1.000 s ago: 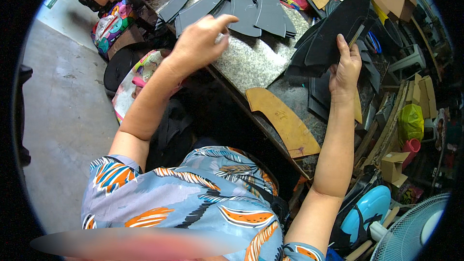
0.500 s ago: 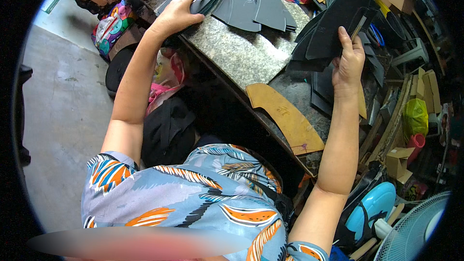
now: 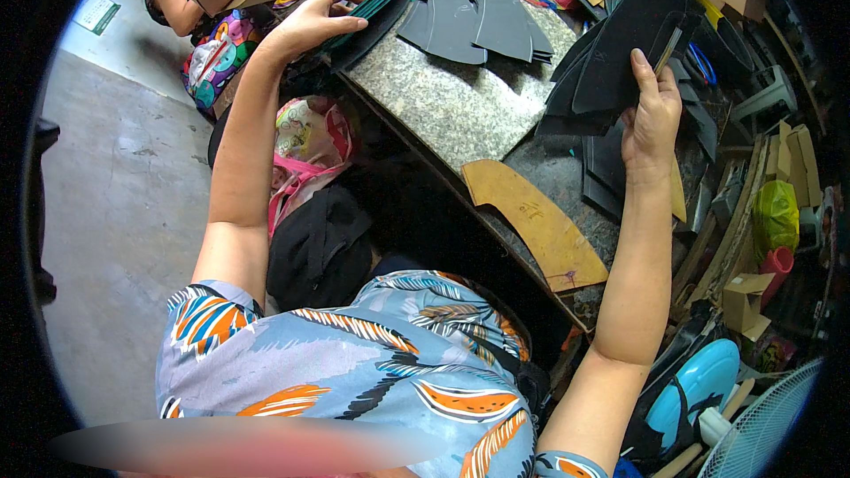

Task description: The person places a cardboard template on a dark sheet of material and uses a pen to trace its outline. They then remove the template and set the marked material aside, repeating the process with additional pieces.

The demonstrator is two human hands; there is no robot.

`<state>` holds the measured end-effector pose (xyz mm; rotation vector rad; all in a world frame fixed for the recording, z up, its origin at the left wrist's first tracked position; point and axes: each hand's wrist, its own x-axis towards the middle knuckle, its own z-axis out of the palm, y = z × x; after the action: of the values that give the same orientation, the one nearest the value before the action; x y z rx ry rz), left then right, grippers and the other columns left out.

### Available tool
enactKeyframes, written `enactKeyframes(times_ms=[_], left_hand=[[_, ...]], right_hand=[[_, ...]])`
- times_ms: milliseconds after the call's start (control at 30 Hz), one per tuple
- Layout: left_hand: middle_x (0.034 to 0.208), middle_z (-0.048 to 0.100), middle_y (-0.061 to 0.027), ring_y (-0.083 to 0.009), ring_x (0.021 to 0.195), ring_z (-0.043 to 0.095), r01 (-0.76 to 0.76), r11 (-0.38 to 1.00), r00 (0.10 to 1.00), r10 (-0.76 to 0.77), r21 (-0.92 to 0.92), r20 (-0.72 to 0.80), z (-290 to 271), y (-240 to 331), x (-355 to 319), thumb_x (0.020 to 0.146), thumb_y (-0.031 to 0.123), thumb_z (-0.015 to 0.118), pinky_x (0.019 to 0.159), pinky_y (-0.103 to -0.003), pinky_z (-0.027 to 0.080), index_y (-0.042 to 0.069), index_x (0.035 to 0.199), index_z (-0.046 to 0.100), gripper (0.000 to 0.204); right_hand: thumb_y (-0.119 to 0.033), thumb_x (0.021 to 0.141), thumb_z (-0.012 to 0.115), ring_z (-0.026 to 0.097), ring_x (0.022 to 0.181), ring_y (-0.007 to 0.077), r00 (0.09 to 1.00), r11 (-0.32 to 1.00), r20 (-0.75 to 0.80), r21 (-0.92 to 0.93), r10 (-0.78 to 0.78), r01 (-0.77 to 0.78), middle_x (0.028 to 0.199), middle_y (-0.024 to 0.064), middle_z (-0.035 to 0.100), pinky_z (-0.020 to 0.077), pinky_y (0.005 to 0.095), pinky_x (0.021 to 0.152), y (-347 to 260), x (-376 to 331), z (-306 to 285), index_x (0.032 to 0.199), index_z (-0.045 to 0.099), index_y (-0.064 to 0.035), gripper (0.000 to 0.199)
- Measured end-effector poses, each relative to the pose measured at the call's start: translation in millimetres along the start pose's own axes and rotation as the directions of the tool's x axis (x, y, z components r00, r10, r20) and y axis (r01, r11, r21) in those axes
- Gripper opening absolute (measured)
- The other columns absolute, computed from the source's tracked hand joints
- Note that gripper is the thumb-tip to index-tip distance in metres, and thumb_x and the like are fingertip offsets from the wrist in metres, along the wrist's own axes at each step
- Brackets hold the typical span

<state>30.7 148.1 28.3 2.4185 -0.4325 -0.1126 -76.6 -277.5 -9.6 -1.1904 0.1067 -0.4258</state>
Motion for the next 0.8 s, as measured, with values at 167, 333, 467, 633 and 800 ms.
enactKeyframes(times_ms=[167,333,467,633,800], left_hand=[[0.112,0.069,-0.0161,-0.0196,0.101,0.063,-0.032,0.999,0.999,0.033,-0.017,0.025,-2,-1,0,0.079,0.041,0.078,0.092,-0.029,0.047,0.003,0.127,0.059,0.064],[0.112,0.068,-0.0169,-0.0207,0.103,0.063,-0.033,0.999,0.999,0.033,-0.01,0.013,-2,-3,-1,0.079,0.043,0.078,0.094,-0.029,0.046,0.003,0.128,0.059,0.067],[0.115,0.066,-0.0169,-0.0207,0.106,0.061,-0.036,0.999,0.999,0.036,-0.005,0.005,-4,-6,-1,0.079,0.044,0.078,0.096,-0.029,0.045,0.003,0.13,0.058,0.069],[0.117,0.064,-0.0166,-0.0215,0.107,0.06,-0.023,0.998,1.0,0.024,-0.056,0.019,-5,-11,-1,0.078,0.048,0.078,0.096,-0.029,0.044,0.004,0.133,0.056,0.073],[0.119,0.063,-0.0172,-0.0224,0.109,0.06,-0.022,0.999,1.0,0.023,-0.04,0.007,-5,-13,1,0.077,0.049,0.078,0.097,-0.029,0.045,0.004,0.134,0.055,0.077]], right_hand=[[-0.018,0.095,0.067,0.07,0.079,0.0101,1.0,0.999,0.013,-0.036,0.014,-0.013,0.102,0.0034,0.071,0.0536,0.0182,0.057,0,1,-6,0.119,0.062,-0.0044,0.027],[-0.016,0.095,0.067,0.07,0.079,0.0108,1.0,1.0,0.014,-0.01,-0.004,0.004,0.101,0.0031,0.071,0.0552,0.0197,0.059,1,3,-6,0.119,0.062,-0.0045,0.027],[-0.016,0.095,0.067,0.07,0.081,0.0115,1.0,1.0,0.017,0.003,0.0,0.0,0.103,0.0037,0.071,0.0564,0.0209,0.061,0,2,-4,0.119,0.062,-0.0045,0.027],[-0.016,0.095,0.067,0.07,0.083,0.0122,1.0,1.0,0.005,-0.001,0.006,-0.006,0.103,0.0043,0.071,0.057,0.0222,0.064,-1,1,-3,0.119,0.062,-0.0047,0.027],[-0.016,0.095,0.067,0.07,0.08,0.0112,1.0,1.0,-0.018,-0.014,0.011,-0.011,0.103,0.0038,0.071,0.0557,0.0202,0.06,-1,1,-3,0.119,0.062,-0.0049,0.027]])
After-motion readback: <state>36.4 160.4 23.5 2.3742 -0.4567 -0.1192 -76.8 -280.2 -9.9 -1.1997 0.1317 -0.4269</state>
